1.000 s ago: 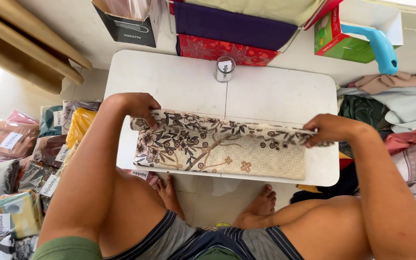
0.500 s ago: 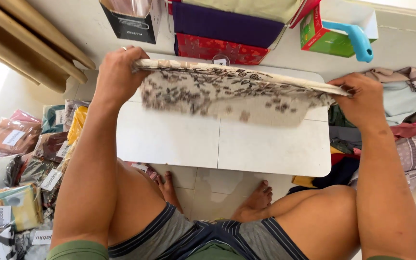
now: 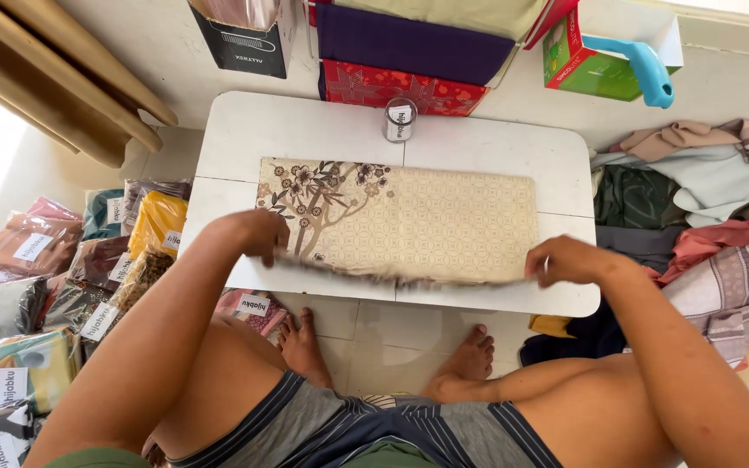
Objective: The person unfolds a patterned scarf on a small table and uses a lint roller to clean both sides of the fabric.
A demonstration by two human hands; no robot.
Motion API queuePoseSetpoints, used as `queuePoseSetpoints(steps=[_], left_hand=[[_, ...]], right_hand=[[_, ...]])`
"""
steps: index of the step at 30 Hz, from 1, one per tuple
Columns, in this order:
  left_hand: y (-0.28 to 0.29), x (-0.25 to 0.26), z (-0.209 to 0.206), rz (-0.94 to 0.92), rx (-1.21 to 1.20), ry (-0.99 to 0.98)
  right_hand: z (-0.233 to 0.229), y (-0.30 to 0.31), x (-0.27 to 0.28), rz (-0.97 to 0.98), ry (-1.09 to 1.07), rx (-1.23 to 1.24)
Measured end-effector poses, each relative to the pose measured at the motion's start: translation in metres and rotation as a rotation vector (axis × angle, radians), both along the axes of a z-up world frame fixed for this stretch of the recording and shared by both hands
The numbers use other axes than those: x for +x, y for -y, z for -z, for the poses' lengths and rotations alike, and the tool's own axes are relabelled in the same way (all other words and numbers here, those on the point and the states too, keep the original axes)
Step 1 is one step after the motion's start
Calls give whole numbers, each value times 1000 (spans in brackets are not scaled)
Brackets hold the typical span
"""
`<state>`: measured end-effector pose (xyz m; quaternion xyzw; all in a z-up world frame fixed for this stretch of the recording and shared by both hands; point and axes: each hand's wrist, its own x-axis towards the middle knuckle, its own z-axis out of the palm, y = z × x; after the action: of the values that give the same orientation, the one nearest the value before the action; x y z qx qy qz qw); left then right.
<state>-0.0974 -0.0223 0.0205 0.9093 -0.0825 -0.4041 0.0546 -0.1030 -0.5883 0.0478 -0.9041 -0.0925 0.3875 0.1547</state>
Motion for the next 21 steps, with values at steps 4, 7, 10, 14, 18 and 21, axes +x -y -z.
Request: queuePoseSetpoints(steps=[4, 7, 10, 14, 18, 21], left_hand=[[-1, 4, -3, 13, -37, -94], [5, 14, -24, -90, -195, 133], [3, 31, 5, -15, -148, 294], [1, 49, 59, -33, -116, 294], [6, 60, 60, -46, -24, 277], [12, 63, 35, -71, -19, 271]], right_hand=[[14, -10, 3, -90, -132, -162], [-5, -32, 20, -53, 171, -69], [1, -47, 31, -43, 390, -100], [26, -57, 46, -107, 376, -113], [42, -51, 56, -157, 295, -249], [44, -47, 63, -121, 283, -286]])
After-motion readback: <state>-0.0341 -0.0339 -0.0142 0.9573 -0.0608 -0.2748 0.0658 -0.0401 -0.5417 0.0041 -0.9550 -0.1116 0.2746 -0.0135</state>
